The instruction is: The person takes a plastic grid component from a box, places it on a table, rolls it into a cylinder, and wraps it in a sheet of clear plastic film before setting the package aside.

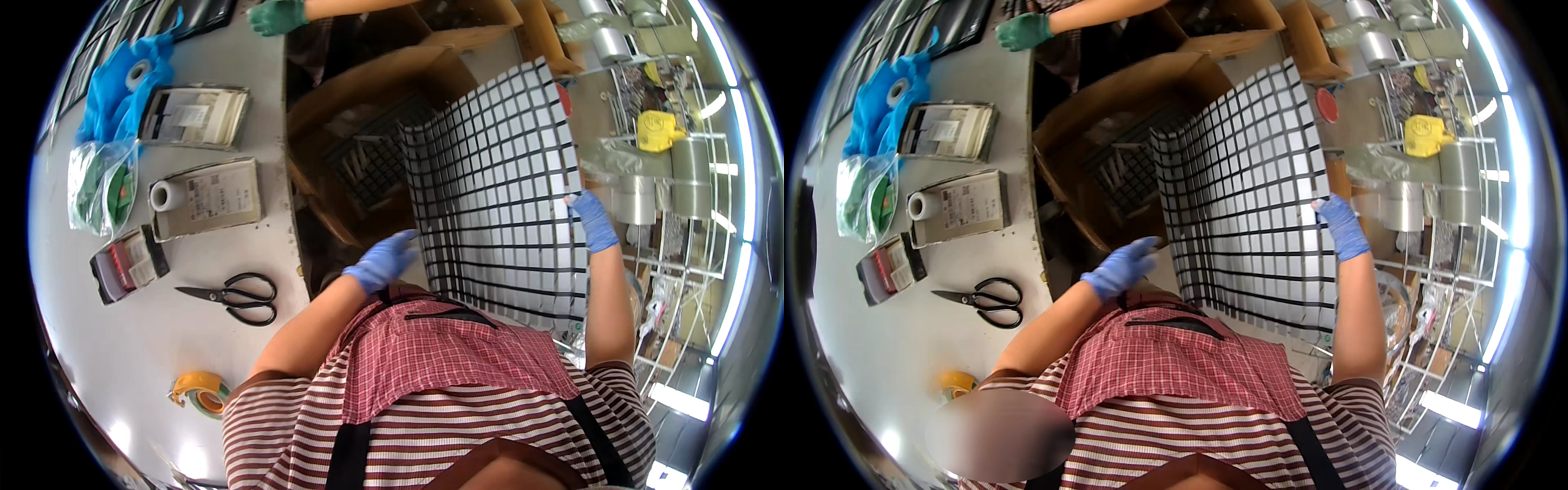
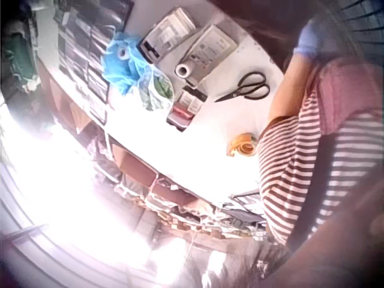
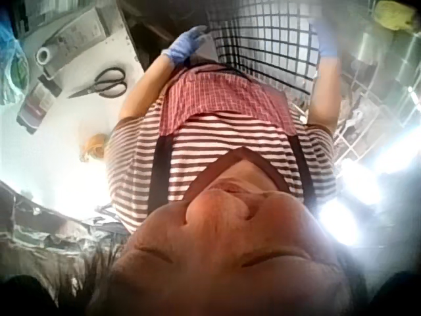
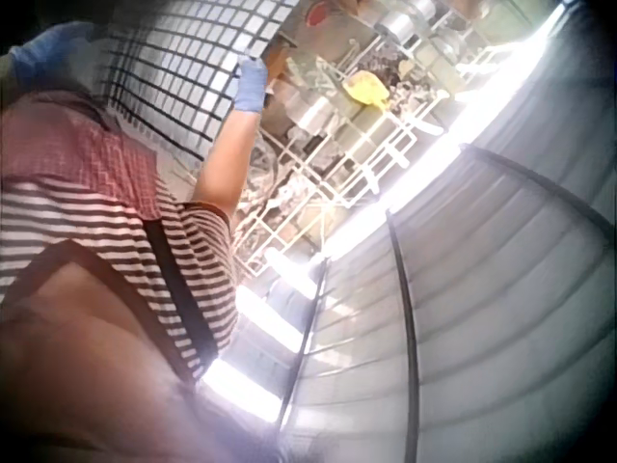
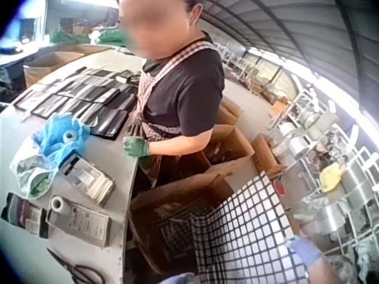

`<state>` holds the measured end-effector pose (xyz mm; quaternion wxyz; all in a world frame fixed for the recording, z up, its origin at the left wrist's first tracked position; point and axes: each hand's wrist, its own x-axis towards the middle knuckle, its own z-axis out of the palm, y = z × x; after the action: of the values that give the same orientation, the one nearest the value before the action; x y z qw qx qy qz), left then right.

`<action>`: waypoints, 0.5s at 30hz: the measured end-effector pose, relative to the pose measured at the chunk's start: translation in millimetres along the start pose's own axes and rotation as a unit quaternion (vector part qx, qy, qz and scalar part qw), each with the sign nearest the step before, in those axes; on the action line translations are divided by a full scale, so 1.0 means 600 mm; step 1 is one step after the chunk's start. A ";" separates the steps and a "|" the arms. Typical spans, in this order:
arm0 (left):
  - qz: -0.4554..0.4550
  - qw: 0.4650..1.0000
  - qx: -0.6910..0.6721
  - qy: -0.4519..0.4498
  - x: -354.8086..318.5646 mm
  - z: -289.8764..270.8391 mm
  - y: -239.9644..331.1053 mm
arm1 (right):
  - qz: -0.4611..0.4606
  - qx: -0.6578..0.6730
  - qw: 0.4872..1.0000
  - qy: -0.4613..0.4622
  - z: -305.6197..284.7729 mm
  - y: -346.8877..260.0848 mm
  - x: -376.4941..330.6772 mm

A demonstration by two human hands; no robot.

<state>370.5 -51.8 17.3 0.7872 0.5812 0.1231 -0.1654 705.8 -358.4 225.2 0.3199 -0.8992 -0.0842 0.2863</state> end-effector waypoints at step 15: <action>-0.098 0.957 -0.095 0.254 -0.101 0.048 -0.132 | -0.060 0.113 0.981 0.149 -0.274 0.039 -0.157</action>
<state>283.0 -93.3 -20.0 0.7614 0.5119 0.3905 -0.0757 721.3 -494.9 358.0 0.4448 -0.8833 -0.0568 0.1370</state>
